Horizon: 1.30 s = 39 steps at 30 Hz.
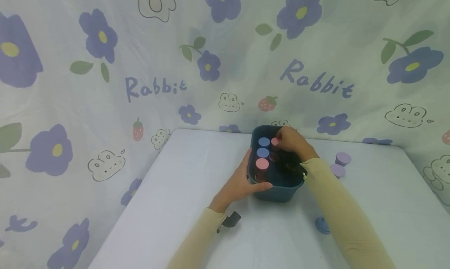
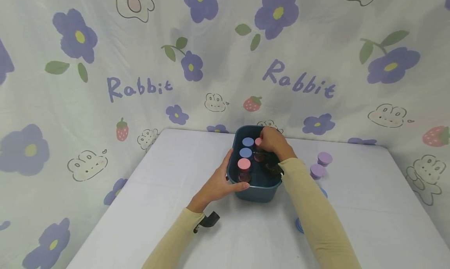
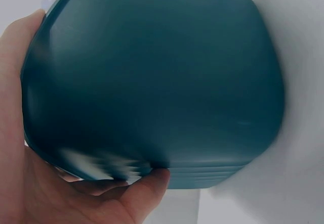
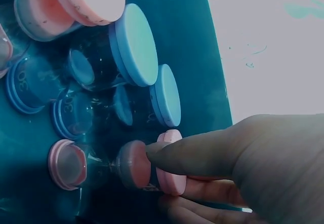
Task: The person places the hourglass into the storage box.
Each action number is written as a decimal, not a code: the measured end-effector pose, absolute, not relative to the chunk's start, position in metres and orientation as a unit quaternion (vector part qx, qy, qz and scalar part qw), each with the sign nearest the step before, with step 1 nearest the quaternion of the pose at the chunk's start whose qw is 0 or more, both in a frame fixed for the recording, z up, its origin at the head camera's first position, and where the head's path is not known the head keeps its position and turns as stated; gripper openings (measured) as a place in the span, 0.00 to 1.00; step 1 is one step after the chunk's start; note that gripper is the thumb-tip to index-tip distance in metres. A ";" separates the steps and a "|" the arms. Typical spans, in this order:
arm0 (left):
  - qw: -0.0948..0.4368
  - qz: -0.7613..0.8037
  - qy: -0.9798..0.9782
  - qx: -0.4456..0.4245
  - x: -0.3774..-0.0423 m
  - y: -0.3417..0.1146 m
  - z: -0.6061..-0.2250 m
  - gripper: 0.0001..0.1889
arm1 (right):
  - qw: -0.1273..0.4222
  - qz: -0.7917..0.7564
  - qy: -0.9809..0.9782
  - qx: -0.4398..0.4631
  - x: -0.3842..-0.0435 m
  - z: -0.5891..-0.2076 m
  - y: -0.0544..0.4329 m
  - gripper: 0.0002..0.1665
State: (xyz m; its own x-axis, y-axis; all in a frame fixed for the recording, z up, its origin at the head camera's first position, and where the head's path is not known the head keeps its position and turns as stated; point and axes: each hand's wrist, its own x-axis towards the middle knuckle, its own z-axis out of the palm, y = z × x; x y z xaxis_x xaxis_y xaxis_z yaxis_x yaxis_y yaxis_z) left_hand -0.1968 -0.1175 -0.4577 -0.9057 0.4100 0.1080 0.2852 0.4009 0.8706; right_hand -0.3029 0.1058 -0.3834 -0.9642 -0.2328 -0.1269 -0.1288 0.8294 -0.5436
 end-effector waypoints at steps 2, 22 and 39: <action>0.059 0.505 0.835 0.211 -0.197 -0.117 -0.458 0.66 | 0.091 -0.276 0.952 -0.092 -0.303 -0.383 0.105 0.22; 0.071 0.500 0.841 0.195 -0.197 -0.117 -0.457 0.66 | 0.024 -0.345 0.930 -0.122 -0.287 -0.363 0.136 0.30; 0.063 0.501 0.839 0.204 -0.197 -0.117 -0.454 0.67 | -0.122 -0.359 0.919 -0.106 -0.203 -0.326 0.206 0.24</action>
